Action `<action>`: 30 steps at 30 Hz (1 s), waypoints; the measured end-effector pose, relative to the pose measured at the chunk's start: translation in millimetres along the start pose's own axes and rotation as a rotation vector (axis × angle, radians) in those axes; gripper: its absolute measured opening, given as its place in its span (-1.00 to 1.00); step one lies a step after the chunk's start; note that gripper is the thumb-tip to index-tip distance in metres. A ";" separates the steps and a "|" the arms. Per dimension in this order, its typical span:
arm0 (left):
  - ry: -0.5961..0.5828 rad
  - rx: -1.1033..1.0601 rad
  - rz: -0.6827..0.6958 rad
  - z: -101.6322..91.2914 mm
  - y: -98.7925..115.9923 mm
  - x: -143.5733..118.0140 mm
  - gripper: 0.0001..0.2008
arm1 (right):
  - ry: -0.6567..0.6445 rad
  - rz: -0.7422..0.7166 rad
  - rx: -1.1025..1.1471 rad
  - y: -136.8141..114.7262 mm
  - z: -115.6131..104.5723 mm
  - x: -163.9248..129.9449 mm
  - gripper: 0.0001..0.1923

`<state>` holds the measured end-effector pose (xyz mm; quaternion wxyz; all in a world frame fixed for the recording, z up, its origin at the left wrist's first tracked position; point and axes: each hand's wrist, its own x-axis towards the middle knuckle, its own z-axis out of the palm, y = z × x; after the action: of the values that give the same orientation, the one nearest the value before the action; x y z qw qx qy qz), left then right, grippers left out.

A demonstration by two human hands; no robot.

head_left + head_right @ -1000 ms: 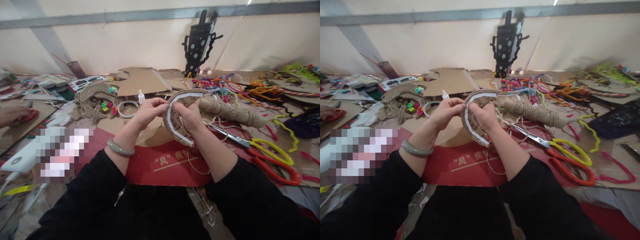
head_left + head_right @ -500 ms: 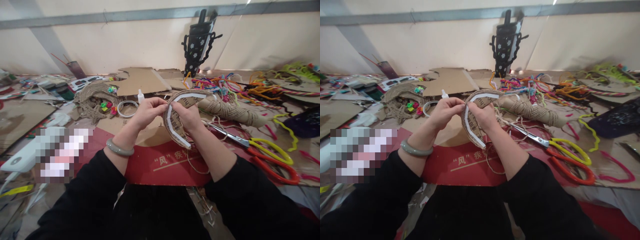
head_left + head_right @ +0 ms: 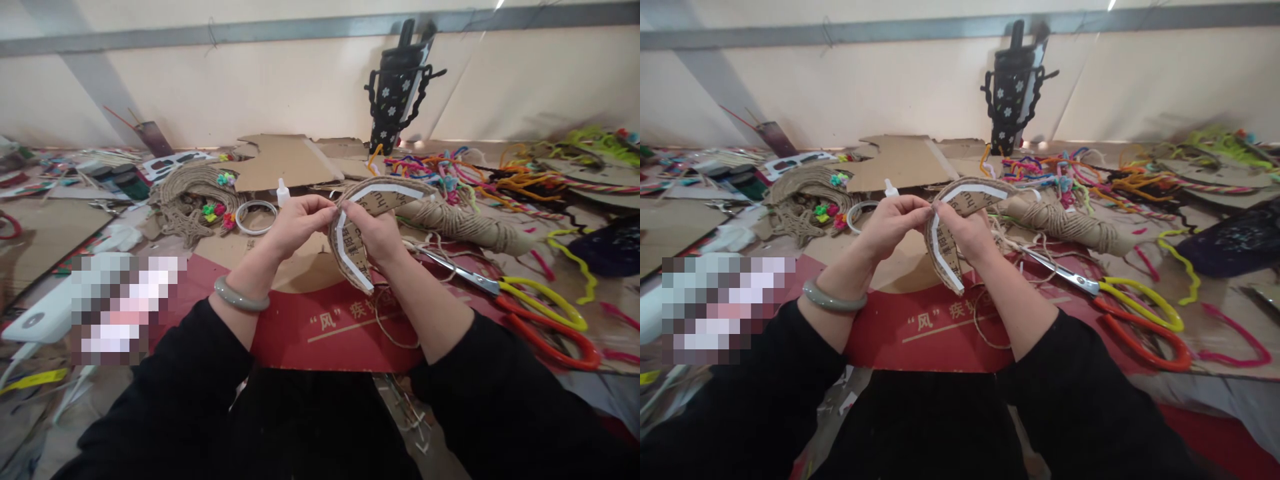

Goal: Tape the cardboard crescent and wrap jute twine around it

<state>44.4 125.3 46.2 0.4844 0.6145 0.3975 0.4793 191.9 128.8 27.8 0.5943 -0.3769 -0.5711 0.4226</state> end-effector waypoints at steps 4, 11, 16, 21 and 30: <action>-0.012 -0.010 0.008 0.2 -1.2 0.5 -0.79 | 0.017 0.013 0.007 -1.5 1.2 -1.3 -0.83; -0.033 0.005 -0.002 -0.4 -2.7 0.1 -0.78 | 0.036 -0.026 -0.031 -2.4 -0.3 1.2 -0.81; -0.035 -0.027 0.020 -0.8 -4.2 0.8 -0.76 | 0.002 -0.024 -0.004 -1.8 0.2 0.6 -0.84; -0.047 -0.002 -0.020 -0.7 -5.2 0.8 -0.78 | 0.074 -0.005 -0.017 -2.3 -0.1 0.7 -0.80; -0.027 -0.028 0.001 0.0 -3.8 1.0 -0.81 | 0.029 0.004 -0.032 -0.1 1.1 0.6 -0.82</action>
<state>44.5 127.2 42.7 0.4980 0.6143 0.3836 0.4769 190.8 129.3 28.2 0.5956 -0.3939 -0.5682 0.4091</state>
